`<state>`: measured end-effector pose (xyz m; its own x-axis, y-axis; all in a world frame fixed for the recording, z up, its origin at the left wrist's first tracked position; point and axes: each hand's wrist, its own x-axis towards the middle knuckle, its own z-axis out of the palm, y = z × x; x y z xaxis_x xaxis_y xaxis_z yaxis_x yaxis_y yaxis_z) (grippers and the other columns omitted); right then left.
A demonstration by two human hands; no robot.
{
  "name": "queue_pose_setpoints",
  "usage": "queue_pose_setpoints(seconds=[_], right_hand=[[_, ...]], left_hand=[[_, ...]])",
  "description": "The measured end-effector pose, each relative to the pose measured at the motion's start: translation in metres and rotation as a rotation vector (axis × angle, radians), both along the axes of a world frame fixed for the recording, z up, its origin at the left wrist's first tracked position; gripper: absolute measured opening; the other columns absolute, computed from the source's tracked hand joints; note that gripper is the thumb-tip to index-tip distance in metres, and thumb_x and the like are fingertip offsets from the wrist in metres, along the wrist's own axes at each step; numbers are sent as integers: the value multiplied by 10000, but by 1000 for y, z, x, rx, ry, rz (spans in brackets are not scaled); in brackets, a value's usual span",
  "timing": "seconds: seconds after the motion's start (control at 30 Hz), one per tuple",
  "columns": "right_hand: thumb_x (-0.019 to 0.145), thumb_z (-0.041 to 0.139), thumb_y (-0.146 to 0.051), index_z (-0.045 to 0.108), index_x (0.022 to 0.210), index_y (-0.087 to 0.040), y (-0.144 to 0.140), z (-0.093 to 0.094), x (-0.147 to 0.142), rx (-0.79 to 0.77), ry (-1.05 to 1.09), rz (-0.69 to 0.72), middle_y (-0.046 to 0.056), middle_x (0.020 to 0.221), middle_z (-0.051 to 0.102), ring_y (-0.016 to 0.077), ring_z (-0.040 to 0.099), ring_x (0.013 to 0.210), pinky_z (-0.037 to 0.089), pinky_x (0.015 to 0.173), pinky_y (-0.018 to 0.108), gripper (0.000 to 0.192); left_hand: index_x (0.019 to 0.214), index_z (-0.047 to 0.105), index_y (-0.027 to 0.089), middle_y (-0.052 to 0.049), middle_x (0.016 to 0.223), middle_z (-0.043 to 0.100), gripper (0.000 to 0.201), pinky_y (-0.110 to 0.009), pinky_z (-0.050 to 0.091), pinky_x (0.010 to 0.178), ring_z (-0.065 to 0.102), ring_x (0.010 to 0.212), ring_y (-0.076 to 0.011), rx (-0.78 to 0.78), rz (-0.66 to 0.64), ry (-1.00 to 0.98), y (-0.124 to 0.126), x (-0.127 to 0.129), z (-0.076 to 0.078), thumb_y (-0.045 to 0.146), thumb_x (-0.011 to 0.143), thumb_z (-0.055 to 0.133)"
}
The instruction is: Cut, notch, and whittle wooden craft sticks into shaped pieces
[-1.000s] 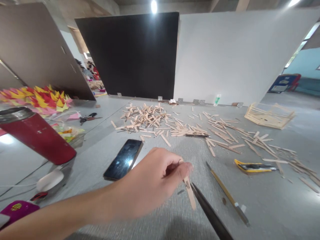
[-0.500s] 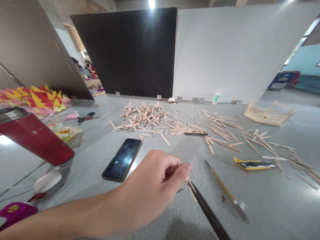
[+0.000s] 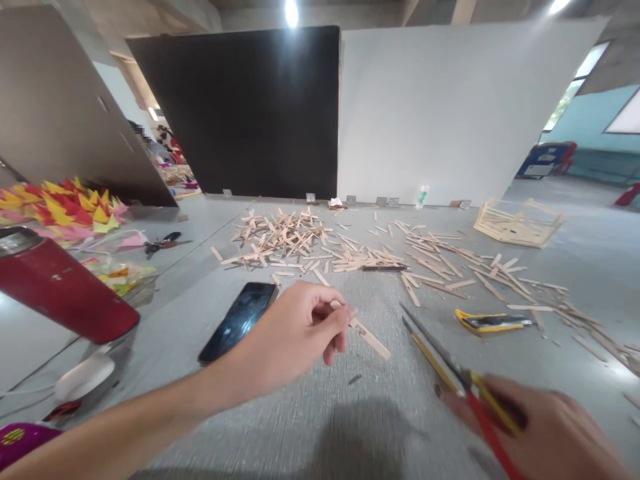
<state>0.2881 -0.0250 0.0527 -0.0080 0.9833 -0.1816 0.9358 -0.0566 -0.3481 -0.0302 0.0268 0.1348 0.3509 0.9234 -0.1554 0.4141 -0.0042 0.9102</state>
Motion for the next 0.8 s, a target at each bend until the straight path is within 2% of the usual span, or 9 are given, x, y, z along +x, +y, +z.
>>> queue_pose_setpoints(seconds=[0.03, 0.1, 0.23, 0.3, 0.4, 0.47, 0.57, 0.67, 0.8], right_hand=[[941, 527, -642, 719, 737, -287, 11, 2, 7, -7, -162, -105, 80, 690, 755, 305, 709, 645, 404, 580, 354, 452], [974, 469, -563, 711, 738, -268, 29, 5, 22, 1, -354, -193, 151, 737, 785, 387, 755, 702, 404, 584, 388, 449], [934, 544, -489, 622, 664, -253, 41, 3, 47, 55, -354, -127, 154, 685, 752, 356, 749, 660, 429, 583, 376, 367], [939, 483, -484, 595, 641, -258, 36, -3, 49, 203, -348, -86, 153, 682, 719, 334, 720, 626, 441, 561, 387, 390], [1036, 335, -430, 669, 794, -228, 27, -16, 36, 501, -271, 55, 165, 864, 732, 327, 730, 748, 521, 610, 427, 460], [1072, 431, -463, 698, 1009, -218, 21, -25, 19, 517, -163, 220, 122, 991, 742, 298, 745, 892, 579, 757, 435, 368], [1089, 469, -382, 658, 1063, -211, 16, -34, -3, 487, -74, 403, 92, 998, 715, 276, 744, 928, 595, 796, 421, 256], [1112, 343, -269, 601, 988, -219, 12, -38, -13, 508, -34, 418, 69, 891, 684, 243, 739, 782, 587, 678, 370, 291], [1123, 327, -283, 528, 1075, -244, 5, -39, -14, 572, 45, 265, 54, 894, 724, 218, 773, 776, 573, 606, 285, 211]], left_hand=[[708, 609, 180, 3, 615, 635, 373, -209, 375, 475, 516, 494, -94, -70, -21, -64, 3, 2, -3, 354, 1032, 549], [771, 623, 172, -12, 685, 663, 324, -207, 421, 481, 590, 536, -107, -147, -49, -124, 7, 9, -12, 309, 1040, 508], [864, 592, 167, -33, 734, 696, 235, -221, 460, 488, 676, 598, -142, -250, -100, -168, 11, 19, -34, 303, 1036, 510], [902, 577, 168, -37, 745, 707, 206, -233, 470, 494, 706, 630, -164, -277, -117, -176, 11, 21, -46, 321, 1031, 526], [890, 572, 171, -26, 740, 699, 197, -240, 457, 495, 704, 635, -171, -295, -132, -173, 11, 23, -61, 333, 1002, 574], [866, 593, 170, -6, 717, 678, 186, -233, 420, 488, 660, 601, -152, -290, -135, -157, 11, 24, -67, 322, 963, 636], [805, 633, 159, 30, 653, 599, 181, -230, 369, 517, 544, 576, -115, -263, -122, -137, 10, 26, -69, 276, 919, 709], [810, 603, 167, 10, 738, 612, 209, -246, 438, 627, 572, 676, -125, -277, -116, -193, 8, 28, -66, 283, 958, 693], [926, 403, 231, -103, 1050, 710, 236, -380, 560, 866, 730, 935, -204, -415, -173, -377, 5, 34, -67, 383, 1103, 433]])
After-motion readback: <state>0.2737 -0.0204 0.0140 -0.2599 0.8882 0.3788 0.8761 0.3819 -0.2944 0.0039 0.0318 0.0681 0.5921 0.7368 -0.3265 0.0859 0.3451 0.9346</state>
